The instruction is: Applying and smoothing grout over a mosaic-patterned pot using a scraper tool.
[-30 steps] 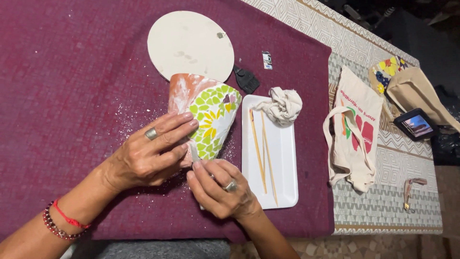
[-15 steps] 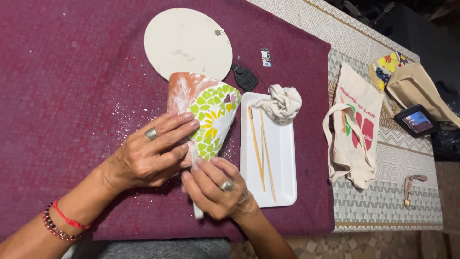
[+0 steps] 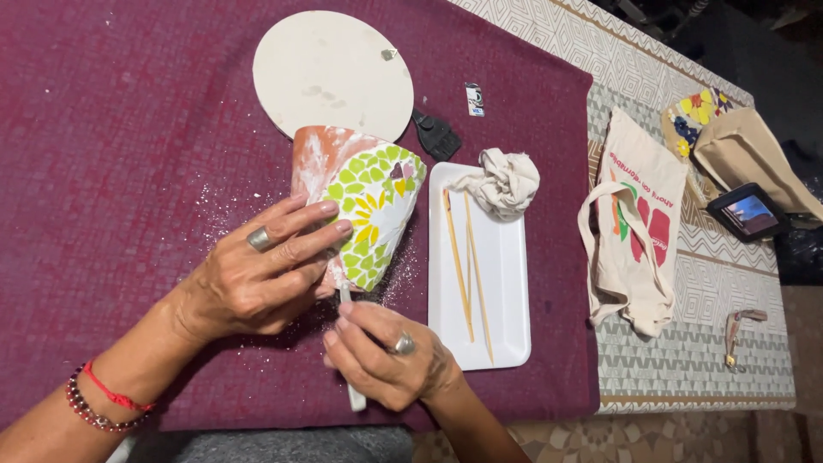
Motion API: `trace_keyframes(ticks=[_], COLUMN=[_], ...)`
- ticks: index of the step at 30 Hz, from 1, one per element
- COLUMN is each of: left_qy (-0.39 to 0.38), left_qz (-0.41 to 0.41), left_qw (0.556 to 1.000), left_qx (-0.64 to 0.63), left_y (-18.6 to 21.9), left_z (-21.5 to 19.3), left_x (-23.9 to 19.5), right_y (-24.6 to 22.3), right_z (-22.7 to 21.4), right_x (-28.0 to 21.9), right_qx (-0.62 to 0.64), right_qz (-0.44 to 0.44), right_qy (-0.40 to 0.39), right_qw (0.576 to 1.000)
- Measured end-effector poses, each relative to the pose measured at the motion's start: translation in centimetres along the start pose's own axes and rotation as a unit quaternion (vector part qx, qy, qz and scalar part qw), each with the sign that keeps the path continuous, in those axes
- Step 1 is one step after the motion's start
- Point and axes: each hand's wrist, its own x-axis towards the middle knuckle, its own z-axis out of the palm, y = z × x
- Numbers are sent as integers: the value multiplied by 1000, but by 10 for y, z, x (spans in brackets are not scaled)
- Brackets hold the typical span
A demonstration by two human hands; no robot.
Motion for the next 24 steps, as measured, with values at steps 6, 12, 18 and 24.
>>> trace_keyframes(ticks=[6,12,18,24], left_qy=[1,-3,-3,-1], left_qz=[-7,-8,-9,-10], left_qw=[1000,1000,1000,1000], left_qx=[1,1,7,0], left_y=[1,0,1,1], left_z=[-1,-2,-1,1], left_x=[1,-1,0,-1], right_y=[-1,-1,2,-7], right_z=[4,4,6,12], right_x=[-3,-8,-9,-36], right_qx=[7,1,10,101], right_qz=[15,15,13,68], right_qy=[7,2,18,57], right_qw=[1000,1000,1000,991])
